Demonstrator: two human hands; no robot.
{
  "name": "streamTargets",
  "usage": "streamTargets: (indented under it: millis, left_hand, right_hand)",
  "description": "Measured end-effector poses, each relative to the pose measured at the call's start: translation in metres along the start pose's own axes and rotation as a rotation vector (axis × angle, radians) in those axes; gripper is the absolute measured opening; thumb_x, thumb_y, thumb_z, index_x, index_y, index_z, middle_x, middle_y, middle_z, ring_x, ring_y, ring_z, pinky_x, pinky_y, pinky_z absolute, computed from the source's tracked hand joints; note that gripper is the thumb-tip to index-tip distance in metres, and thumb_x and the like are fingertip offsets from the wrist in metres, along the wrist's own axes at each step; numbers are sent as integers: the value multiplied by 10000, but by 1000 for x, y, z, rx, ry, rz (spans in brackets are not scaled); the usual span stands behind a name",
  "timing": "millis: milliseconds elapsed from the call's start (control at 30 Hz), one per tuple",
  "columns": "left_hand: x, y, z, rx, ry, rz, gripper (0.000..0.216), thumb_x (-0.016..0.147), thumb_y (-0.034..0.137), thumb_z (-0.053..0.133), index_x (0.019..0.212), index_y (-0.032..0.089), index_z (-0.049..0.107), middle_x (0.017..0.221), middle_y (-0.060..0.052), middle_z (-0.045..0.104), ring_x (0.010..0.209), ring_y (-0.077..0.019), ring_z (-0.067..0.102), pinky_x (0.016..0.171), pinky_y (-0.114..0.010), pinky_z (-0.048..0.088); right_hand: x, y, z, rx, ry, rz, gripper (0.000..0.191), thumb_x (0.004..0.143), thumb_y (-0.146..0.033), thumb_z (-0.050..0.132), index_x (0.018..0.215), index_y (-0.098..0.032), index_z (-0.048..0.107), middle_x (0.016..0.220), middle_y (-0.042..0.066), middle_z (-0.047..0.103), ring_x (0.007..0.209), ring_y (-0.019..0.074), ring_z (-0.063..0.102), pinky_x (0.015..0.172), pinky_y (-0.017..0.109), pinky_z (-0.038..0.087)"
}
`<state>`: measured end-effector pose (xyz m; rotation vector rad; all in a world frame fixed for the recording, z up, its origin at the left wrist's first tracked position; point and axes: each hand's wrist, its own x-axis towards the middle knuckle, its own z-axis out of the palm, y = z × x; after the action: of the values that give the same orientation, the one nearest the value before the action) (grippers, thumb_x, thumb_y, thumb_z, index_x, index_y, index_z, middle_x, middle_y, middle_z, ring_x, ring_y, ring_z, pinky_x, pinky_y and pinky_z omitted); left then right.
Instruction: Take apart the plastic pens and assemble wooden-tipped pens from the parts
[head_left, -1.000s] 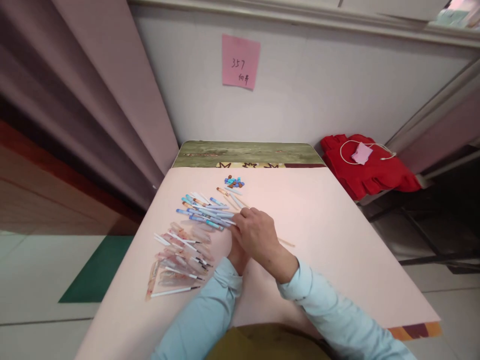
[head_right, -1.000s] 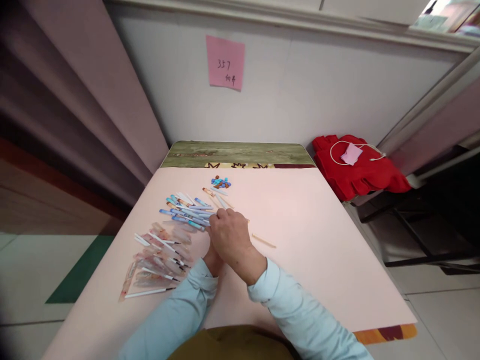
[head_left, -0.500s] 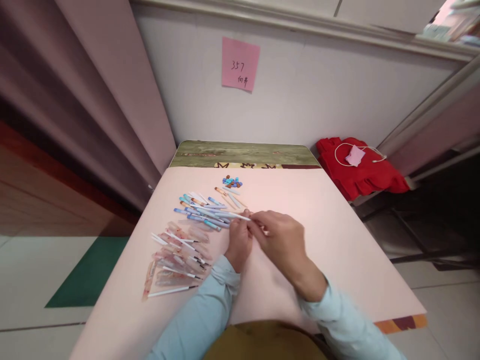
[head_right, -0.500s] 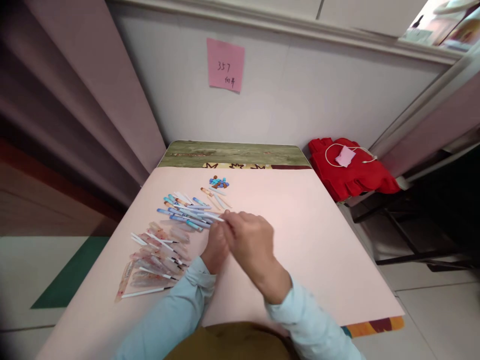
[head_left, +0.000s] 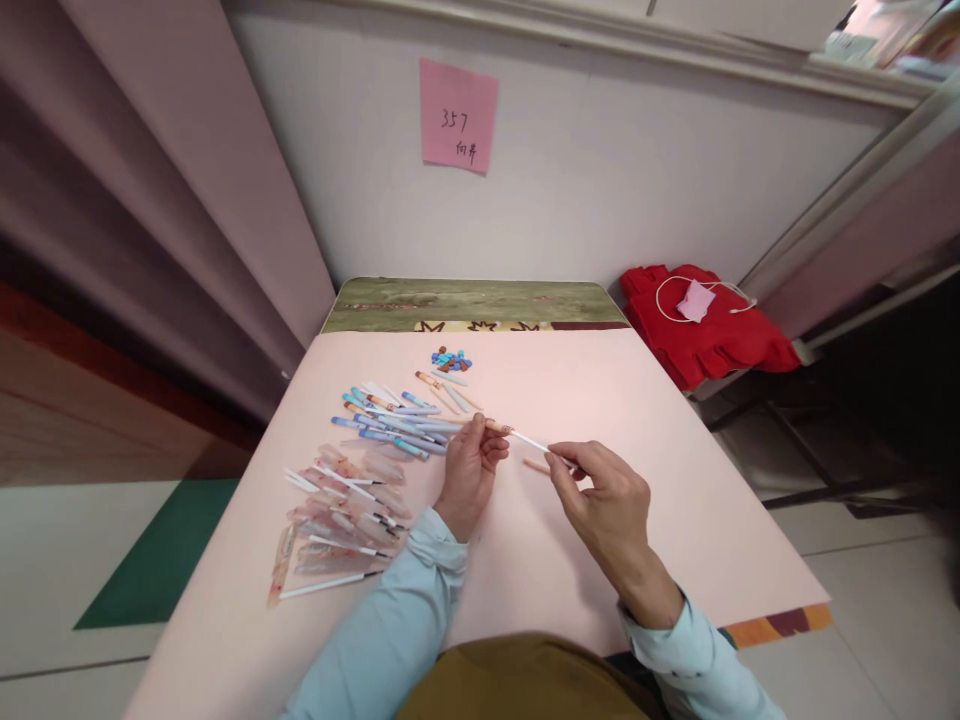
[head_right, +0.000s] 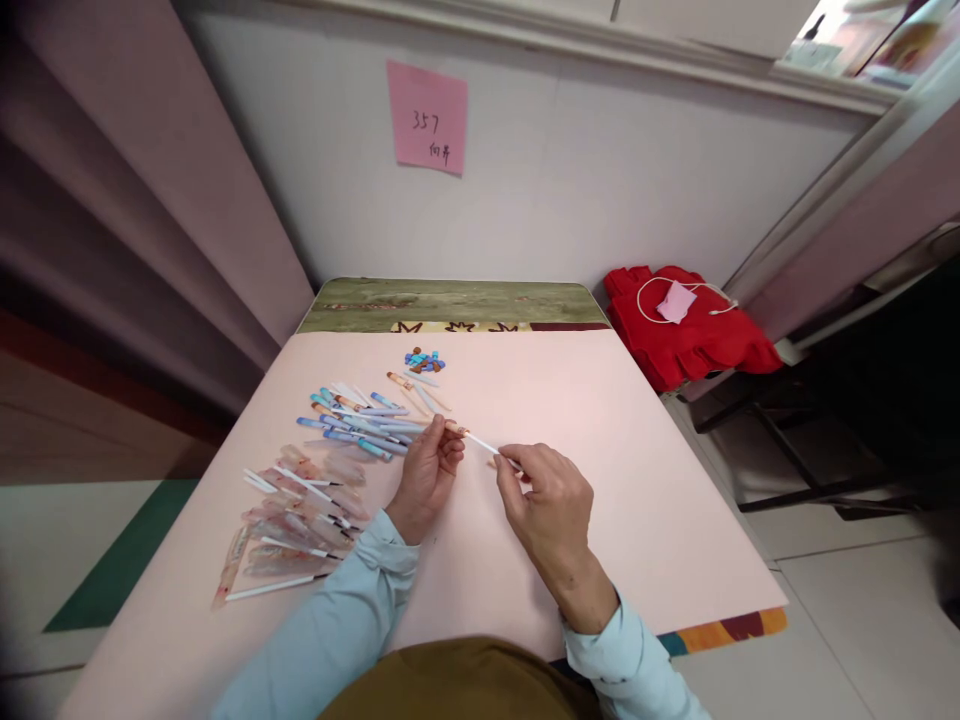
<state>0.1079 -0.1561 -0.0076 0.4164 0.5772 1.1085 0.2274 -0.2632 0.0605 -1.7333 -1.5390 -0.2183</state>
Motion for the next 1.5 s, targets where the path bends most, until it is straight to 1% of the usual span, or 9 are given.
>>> streamTargets:
  millis: [233,433,833,1100,1167,1267,1333,1433,1500]
  left_hand:
    - [-3,-3,4,155,-9,50,305,783,401,738,814,119,625,674,-46,710,516,-111,651,500,-193,532]
    - [-1,0,1,36,-35,15,258,792,339,743,819,105,640,747,-42,719,565,-72,652,548,-152,541]
    - [-3,2,4,-57,-58,-39,160,756,195,769,816,114,645,779,-30,712,583,-59,646,553,-130,540]
    - [-3,-1,1,-93,-84,-70,158,890,255,630,840,105,639,772,-78,723,579,-91,662,567,-171,559]
    - [-2,-1,1,-104,-71,-103,183,928,245,571,829,103,629,764,-88,723,559,-92,663,541,-166,556]
    - [-1,3,2,-155,15,-156,244,975,219,477,809,105,615,734,-81,716,521,-82,656,497,-144,545]
    - [0,7,4,-208,80,-176,274,991,203,435,797,109,604,707,-61,705,505,-72,650,483,-131,541]
    - [2,11,5,-268,119,-188,285,1000,195,411,798,110,593,694,-40,692,492,-63,645,471,-123,540]
    - [2,12,4,-283,122,-190,284,1002,196,407,802,109,591,695,-37,689,491,-62,646,464,-121,538]
  right_hand:
    - [3,4,5,-81,-34,8,103,892,-258,627,848,-235,717,727,-28,683,622,110,590,616,244,385]
    - [9,1,13,-117,-30,-18,124,893,-261,618,818,-223,709,708,-16,675,629,123,582,632,253,371]
    - [10,-4,25,-143,-39,-63,156,903,-238,600,777,-204,686,670,-10,644,603,126,557,630,265,357]
    - [6,-3,25,-125,-30,-62,123,908,-267,608,842,-213,697,709,-1,670,635,137,586,645,270,387]
    - [6,-3,23,-61,-43,-35,120,903,-303,625,936,-216,700,747,1,687,649,138,598,658,268,416]
    - [7,0,15,163,-94,76,316,873,-389,659,1137,-216,650,855,13,708,693,138,627,664,255,472]
    - [8,9,8,297,-110,165,358,903,-418,602,1195,-213,618,919,28,715,741,145,647,666,254,499]
    - [0,30,5,213,-134,257,286,927,-404,541,1109,-220,664,914,34,721,756,163,659,644,268,503]
    - [-11,46,11,37,-250,254,247,872,-394,614,1039,-234,701,926,37,721,762,185,662,625,282,495]
